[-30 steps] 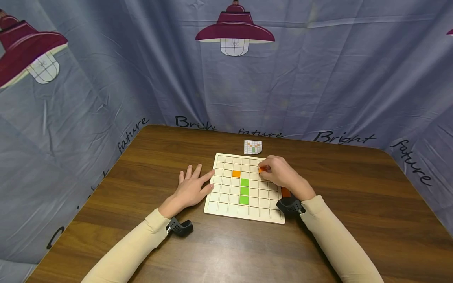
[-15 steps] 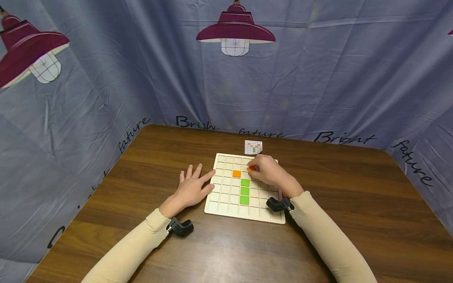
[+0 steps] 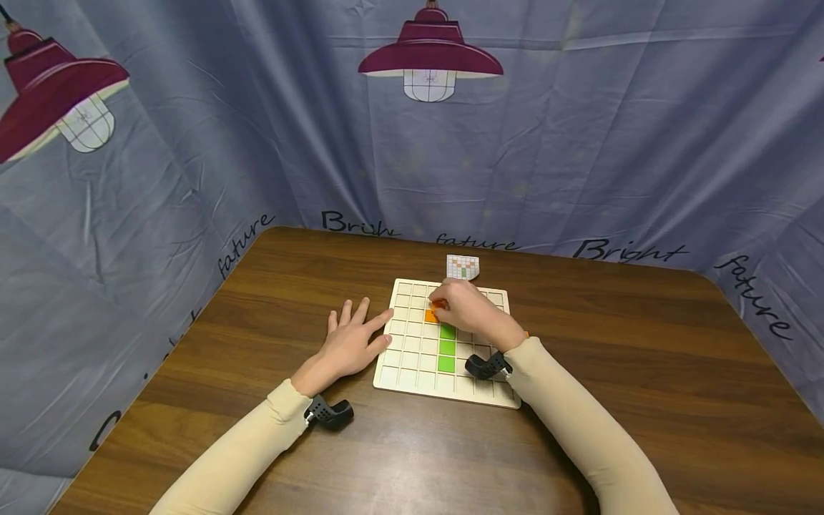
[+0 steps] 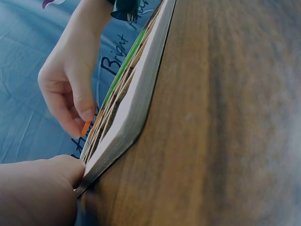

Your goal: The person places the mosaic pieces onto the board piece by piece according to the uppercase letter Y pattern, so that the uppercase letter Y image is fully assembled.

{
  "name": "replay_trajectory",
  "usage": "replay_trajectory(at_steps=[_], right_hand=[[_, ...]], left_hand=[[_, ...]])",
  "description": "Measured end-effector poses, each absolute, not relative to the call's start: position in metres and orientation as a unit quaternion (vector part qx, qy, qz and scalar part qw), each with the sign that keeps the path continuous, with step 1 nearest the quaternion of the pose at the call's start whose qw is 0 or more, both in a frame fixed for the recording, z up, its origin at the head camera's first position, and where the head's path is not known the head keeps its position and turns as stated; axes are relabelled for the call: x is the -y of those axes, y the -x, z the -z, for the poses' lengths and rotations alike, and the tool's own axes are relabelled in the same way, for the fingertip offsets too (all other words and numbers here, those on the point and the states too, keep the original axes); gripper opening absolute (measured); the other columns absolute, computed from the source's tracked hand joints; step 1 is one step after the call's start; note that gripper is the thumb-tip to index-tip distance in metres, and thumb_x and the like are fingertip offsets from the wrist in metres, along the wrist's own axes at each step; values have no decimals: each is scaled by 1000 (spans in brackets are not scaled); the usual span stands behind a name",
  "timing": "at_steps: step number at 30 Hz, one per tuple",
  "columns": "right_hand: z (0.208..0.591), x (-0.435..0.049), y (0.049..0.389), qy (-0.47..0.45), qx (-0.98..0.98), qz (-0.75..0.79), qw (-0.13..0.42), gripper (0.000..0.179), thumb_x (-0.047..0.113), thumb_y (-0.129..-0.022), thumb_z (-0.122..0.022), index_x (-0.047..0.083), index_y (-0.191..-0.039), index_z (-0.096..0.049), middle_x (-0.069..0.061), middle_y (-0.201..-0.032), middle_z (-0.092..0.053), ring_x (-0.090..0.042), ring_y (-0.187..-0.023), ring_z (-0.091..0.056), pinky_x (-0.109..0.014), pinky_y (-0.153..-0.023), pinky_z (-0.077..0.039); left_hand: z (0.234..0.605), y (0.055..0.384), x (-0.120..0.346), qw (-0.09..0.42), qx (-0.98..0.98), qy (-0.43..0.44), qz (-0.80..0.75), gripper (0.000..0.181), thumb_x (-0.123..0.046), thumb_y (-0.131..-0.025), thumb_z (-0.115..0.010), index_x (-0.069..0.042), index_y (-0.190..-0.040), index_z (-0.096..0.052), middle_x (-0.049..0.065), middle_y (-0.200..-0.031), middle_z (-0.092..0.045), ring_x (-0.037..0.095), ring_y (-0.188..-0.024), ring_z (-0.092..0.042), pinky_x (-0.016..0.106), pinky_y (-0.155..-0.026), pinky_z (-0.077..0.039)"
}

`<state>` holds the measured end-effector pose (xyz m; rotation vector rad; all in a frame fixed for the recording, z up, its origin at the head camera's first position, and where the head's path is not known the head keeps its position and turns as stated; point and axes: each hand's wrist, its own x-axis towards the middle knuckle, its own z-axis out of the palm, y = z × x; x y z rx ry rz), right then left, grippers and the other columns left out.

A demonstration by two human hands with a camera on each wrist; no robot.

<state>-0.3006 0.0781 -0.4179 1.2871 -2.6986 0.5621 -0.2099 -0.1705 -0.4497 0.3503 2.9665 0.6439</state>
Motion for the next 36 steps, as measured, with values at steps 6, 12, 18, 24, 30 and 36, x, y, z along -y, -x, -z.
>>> replay_trajectory(at_steps=[6,12,18,24,30,36], right_hand=[[419,-66,307,-409,893,-184,38,8,3,-89,-69,6,-91,-76,-7,-84,-68,-15,-73,-51,-28,-66,-42],[420,-60,311,-399,900,-175,25,9,4,-91,-68,7,-92,-76,-8,-91,-71,-18,-80,-55,-32,-72,-46],[420,-53,315,-413,893,-176,17,25,1,-89,-66,14,-68,-59,1,-68,-52,-16,-70,-43,-30,-68,-37],[420,-47,316,-407,897,-172,13,21,2,-89,-68,12,-70,-62,0,-71,-56,-17,-71,-43,-30,-68,-36],[420,-41,316,-400,901,-166,5,19,3,-89,-68,11,-73,-65,-3,-71,-59,-17,-72,-44,-30,-68,-36],[422,-38,316,-393,905,-165,7,18,1,-88,-69,12,-73,-66,-2,-71,-59,-17,-71,-44,-29,-67,-37]], left_hand=[[451,211,171,44,-970,-115,-211,54,-44,-105,-49,-29,-157,-43,26,-168,-21,57,-154,-8,78,-117,-6],[450,211,170,47,-970,-115,-208,54,-45,-105,-48,-29,-157,-43,26,-168,-21,57,-154,-8,78,-117,-7],[450,211,170,44,-971,-113,-206,54,-45,-105,-48,-29,-157,-43,26,-168,-22,57,-154,-9,78,-117,-7],[449,210,170,42,-971,-114,-208,54,-44,-105,-48,-28,-156,-44,27,-167,-22,58,-154,-9,78,-117,-7],[450,211,170,44,-970,-113,-209,54,-44,-105,-49,-29,-156,-44,26,-168,-22,57,-154,-9,78,-117,-7],[449,211,170,44,-971,-112,-207,53,-44,-105,-49,-29,-156,-44,26,-167,-22,57,-154,-9,78,-117,-8]])
